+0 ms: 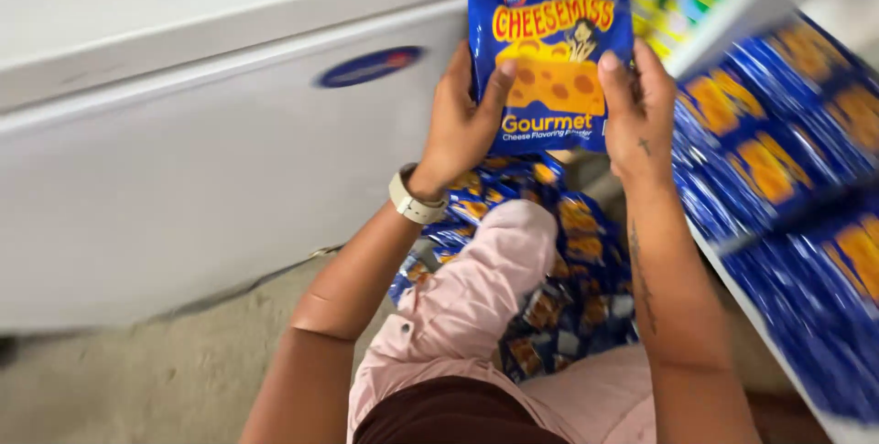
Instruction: The person is stocking packets of cheese powder onto a grocery shelf from a pile on the floor.
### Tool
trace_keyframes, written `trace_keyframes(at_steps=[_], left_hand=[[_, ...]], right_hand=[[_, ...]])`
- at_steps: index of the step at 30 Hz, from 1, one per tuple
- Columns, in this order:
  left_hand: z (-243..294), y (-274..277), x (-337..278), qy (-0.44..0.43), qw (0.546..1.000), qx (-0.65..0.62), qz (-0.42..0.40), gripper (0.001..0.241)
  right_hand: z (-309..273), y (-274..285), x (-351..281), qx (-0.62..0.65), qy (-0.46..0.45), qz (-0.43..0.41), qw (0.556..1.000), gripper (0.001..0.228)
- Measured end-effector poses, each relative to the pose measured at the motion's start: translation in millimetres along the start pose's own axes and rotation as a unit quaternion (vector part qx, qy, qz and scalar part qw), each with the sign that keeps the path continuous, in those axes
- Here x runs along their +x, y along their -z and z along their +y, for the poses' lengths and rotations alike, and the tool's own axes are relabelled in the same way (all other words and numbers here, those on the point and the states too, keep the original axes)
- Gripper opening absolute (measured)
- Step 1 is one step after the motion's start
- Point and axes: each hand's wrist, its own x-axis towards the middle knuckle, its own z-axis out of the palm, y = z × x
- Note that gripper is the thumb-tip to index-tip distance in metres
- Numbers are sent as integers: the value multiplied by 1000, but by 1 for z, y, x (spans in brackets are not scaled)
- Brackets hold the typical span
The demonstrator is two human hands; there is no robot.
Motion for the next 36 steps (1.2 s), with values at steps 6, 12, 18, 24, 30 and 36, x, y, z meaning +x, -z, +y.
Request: trace_keyframes(at_steps=[6, 12, 18, 24, 30, 36], left_hand=[[49, 105, 4, -77, 980, 125, 136, 37], [87, 191, -2, -118, 948, 205, 215, 30], [111, 249, -17, -170, 904, 279, 275, 32], [150, 284, -49, -128, 875, 322, 339, 30], [191, 297, -84, -187, 855, 342, 342, 33], [212, 303, -110, -184, 845, 381, 327, 30]], right_hand=[[-27, -110, 47, 92, 78, -147, 982, 24], [-47, -214, 79, 146, 154, -256, 943, 24], [-63, -291, 88, 179, 143, -306, 924, 21], [-83, -348, 76, 255, 204, -389, 861, 22], [-96, -386, 56, 294, 268, -433, 809, 26], [-101, -396, 40, 314, 273, -428, 802, 28]])
